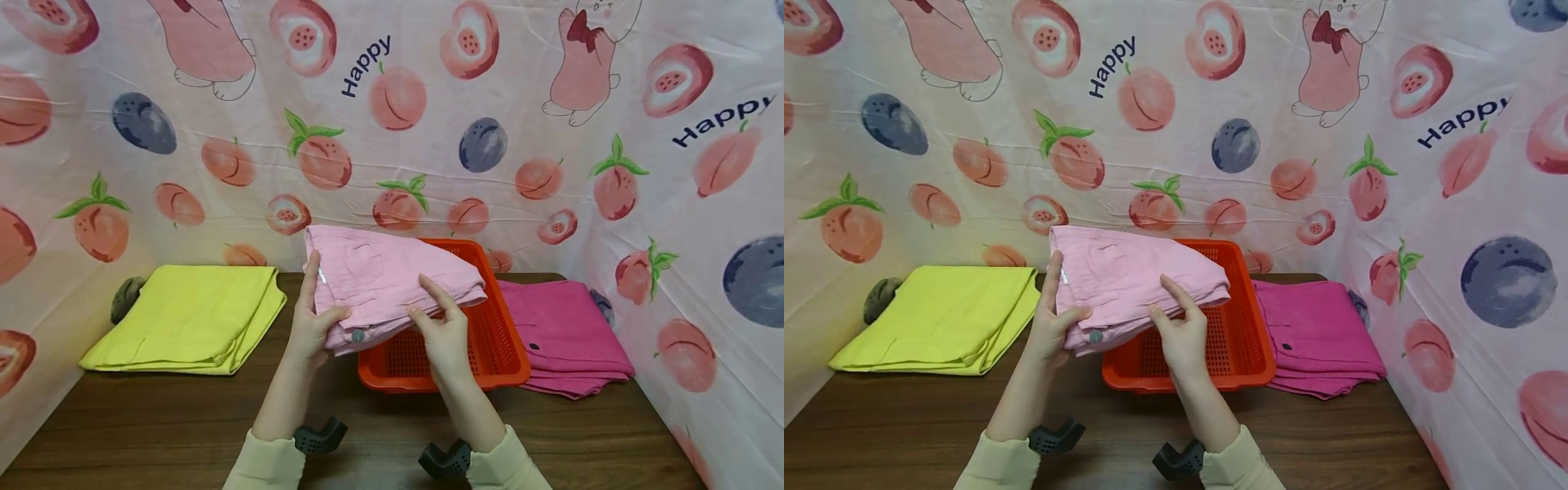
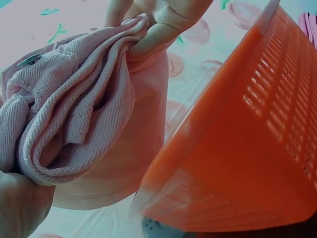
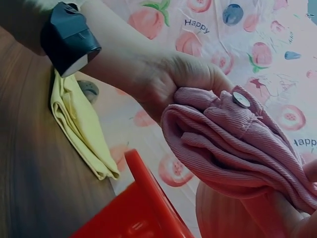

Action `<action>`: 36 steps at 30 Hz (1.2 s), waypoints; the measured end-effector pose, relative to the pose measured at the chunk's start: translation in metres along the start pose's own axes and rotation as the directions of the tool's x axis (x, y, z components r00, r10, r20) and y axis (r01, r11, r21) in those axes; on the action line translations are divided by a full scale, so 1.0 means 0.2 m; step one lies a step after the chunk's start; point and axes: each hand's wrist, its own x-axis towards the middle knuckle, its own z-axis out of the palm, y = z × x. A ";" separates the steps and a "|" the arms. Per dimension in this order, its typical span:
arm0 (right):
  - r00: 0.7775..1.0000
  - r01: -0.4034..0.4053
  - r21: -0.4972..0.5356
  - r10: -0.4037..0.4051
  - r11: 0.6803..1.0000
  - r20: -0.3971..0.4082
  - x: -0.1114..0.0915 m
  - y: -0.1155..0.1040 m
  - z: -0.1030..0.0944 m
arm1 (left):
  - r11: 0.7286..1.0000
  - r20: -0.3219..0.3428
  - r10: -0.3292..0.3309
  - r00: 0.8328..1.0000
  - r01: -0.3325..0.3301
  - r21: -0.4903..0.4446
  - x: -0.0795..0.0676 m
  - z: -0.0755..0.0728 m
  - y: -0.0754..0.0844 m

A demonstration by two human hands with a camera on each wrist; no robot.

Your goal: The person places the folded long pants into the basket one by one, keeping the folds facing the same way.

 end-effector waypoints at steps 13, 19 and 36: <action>1.000 0.030 0.033 -0.030 0.999 -0.005 0.00 -0.02 -0.06 | 0.999 0.008 0.034 0.999 -0.034 -0.019 0.00 0.06 -0.04; 0.998 0.045 0.088 -0.041 0.995 -0.042 0.01 -0.02 -0.07 | 0.999 -0.008 0.044 0.999 -0.044 -0.027 -0.01 0.08 -0.04; 0.974 0.077 0.367 0.008 0.927 -0.226 0.03 -0.01 -0.08 | 0.994 0.002 0.083 0.997 -0.083 -0.067 -0.04 0.12 -0.01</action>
